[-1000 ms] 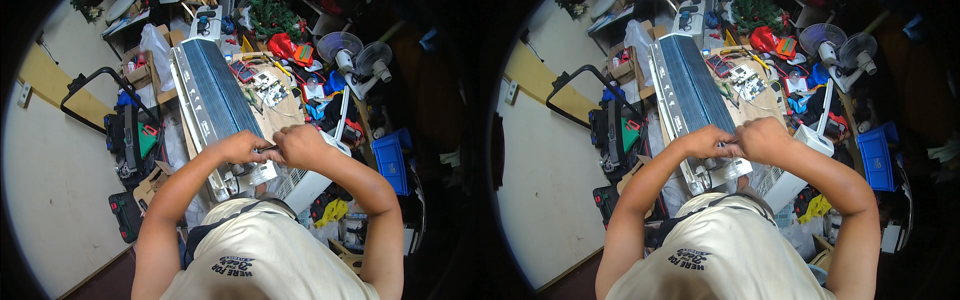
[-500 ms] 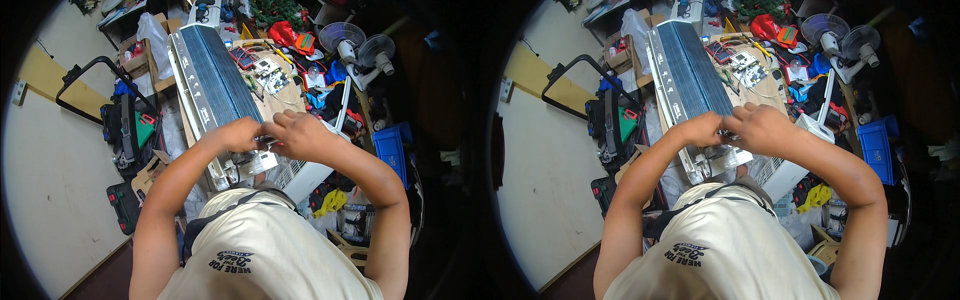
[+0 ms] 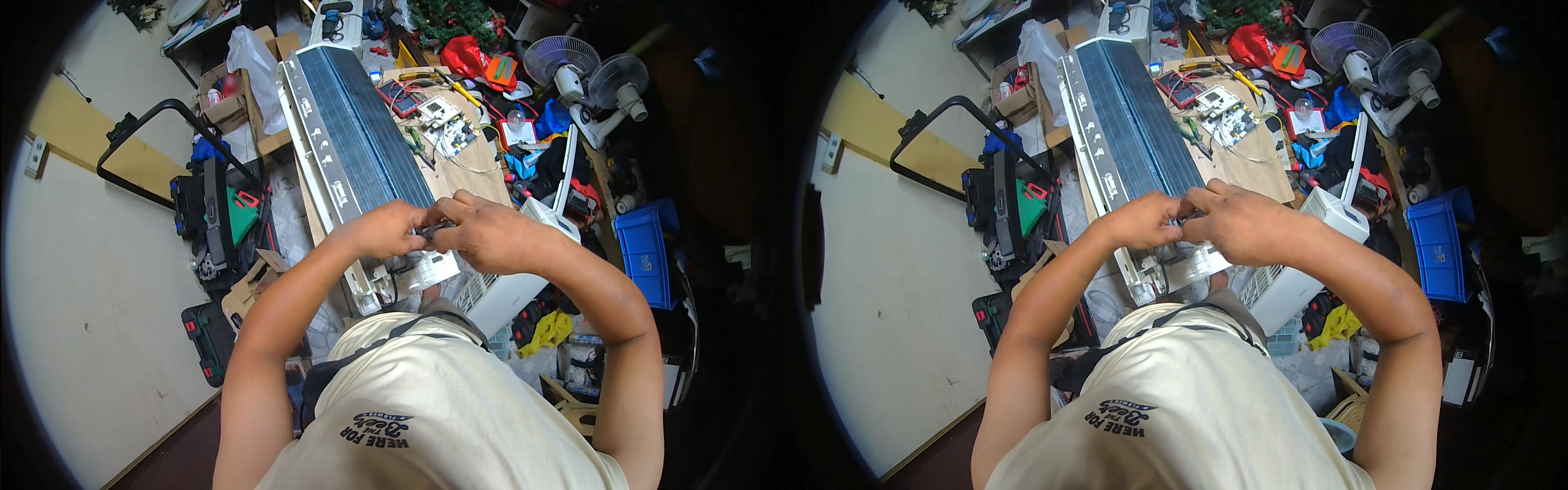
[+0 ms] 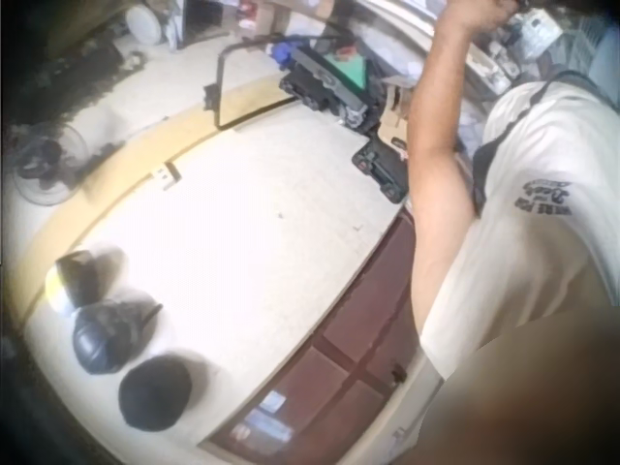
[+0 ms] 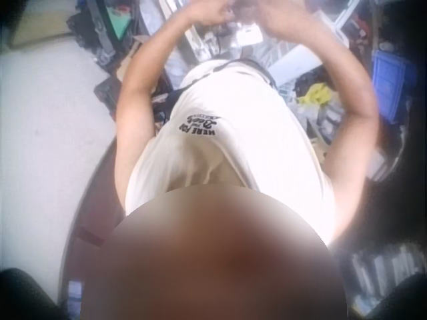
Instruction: The person reassembles a split air conditioner indoor unit on a workbench. They align the evaporator coil and filter into the casing, then use a screwdriver to fasten multiple screws along the side and bottom of the unit. The person also connects a small circuit board and wires to the unit's internal components.
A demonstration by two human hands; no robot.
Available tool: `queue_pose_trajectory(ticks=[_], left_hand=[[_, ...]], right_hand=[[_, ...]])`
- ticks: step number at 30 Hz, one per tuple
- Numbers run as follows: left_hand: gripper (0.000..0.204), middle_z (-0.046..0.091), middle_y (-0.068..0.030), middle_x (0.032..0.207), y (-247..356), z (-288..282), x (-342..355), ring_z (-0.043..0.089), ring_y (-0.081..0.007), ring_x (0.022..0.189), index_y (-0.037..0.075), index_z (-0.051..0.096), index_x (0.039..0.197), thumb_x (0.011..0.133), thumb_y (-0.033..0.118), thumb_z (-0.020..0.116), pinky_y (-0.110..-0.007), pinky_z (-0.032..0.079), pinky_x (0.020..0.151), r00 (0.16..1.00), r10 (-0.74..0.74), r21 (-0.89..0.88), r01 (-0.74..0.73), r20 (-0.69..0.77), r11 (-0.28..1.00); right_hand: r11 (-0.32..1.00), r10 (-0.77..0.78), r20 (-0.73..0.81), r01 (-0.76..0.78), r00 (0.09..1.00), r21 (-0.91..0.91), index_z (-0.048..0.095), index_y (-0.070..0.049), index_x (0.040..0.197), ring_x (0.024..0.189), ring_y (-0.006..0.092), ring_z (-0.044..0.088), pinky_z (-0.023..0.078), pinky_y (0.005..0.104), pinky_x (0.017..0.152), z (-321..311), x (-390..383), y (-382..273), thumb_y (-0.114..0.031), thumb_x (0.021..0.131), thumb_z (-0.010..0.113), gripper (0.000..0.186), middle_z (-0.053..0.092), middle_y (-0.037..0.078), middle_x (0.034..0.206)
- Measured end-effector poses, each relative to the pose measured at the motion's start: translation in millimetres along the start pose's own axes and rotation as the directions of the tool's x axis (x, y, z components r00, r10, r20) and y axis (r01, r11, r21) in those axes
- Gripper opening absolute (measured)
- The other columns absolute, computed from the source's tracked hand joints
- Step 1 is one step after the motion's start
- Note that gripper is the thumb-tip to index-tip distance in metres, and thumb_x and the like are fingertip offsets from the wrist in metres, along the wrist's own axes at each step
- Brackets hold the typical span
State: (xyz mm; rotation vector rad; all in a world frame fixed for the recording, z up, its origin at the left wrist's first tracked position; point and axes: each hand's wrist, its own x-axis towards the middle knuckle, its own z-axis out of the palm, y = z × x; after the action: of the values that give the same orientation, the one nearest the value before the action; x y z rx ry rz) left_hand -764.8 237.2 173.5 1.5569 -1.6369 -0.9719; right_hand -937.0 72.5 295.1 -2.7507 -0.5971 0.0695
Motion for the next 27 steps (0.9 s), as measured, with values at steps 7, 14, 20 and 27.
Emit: queue_pose_trajectory(ticks=[7,14,20,27], left_hand=[[0.055,0.075,-0.0181,0.107,-4,29,2,0.071,-0.0405,0.108,0.004,0.07,0.103,0.075,0.044,0.096,-0.05,0.055,0.094,0.92,0.056,0.238,0.041,-0.387,0.97],[0.031,0.062,-0.0073,0.106,-29,97,-39,0.058,-0.0335,0.105,0.012,0.075,0.096,0.077,0.031,0.091,-0.05,0.045,0.092,0.77,-0.093,0.431,0.448,-0.631,0.783],[0.026,0.062,-0.0046,0.107,-32,126,-23,0.056,-0.0309,0.107,0.014,0.078,0.094,0.075,0.028,0.089,-0.052,0.037,0.1,0.639,-0.059,0.44,0.59,-0.767,0.677],[0.022,0.064,-0.0038,0.107,-40,152,-15,0.056,-0.0308,0.109,0.014,0.076,0.098,0.083,0.03,0.081,-0.053,0.036,0.102,0.52,-0.1,0.376,0.725,-0.848,0.578]], right_hand=[[0.949,0.312,-0.024,-0.313,0.95,-0.036,0.065,-0.009,0.118,0.093,0.0395,0.072,0.06,0.0484,0.078,16,11,-3,-0.026,0.095,0.078,0.031,0.069,0.014,0.104],[0.914,0.383,0.023,-0.376,0.923,-0.155,0.064,-0.009,0.11,0.093,0.0347,0.072,0.06,0.0457,0.074,16,8,0,-0.026,0.09,0.078,0.029,0.07,0.012,0.09],[0.999,-0.05,-0.215,0.045,0.975,-0.025,0.067,-0.013,0.112,0.086,0.0344,0.068,0.06,0.0446,0.072,20,2,10,-0.021,0.089,0.075,0.026,0.067,0.011,0.092],[0.975,-0.165,-0.254,0.196,0.953,0.1,0.066,-0.008,0.125,0.087,0.0366,0.068,0.06,0.0477,0.071,38,1,34,-0.018,0.091,0.07,0.036,0.067,0.015,0.102]])
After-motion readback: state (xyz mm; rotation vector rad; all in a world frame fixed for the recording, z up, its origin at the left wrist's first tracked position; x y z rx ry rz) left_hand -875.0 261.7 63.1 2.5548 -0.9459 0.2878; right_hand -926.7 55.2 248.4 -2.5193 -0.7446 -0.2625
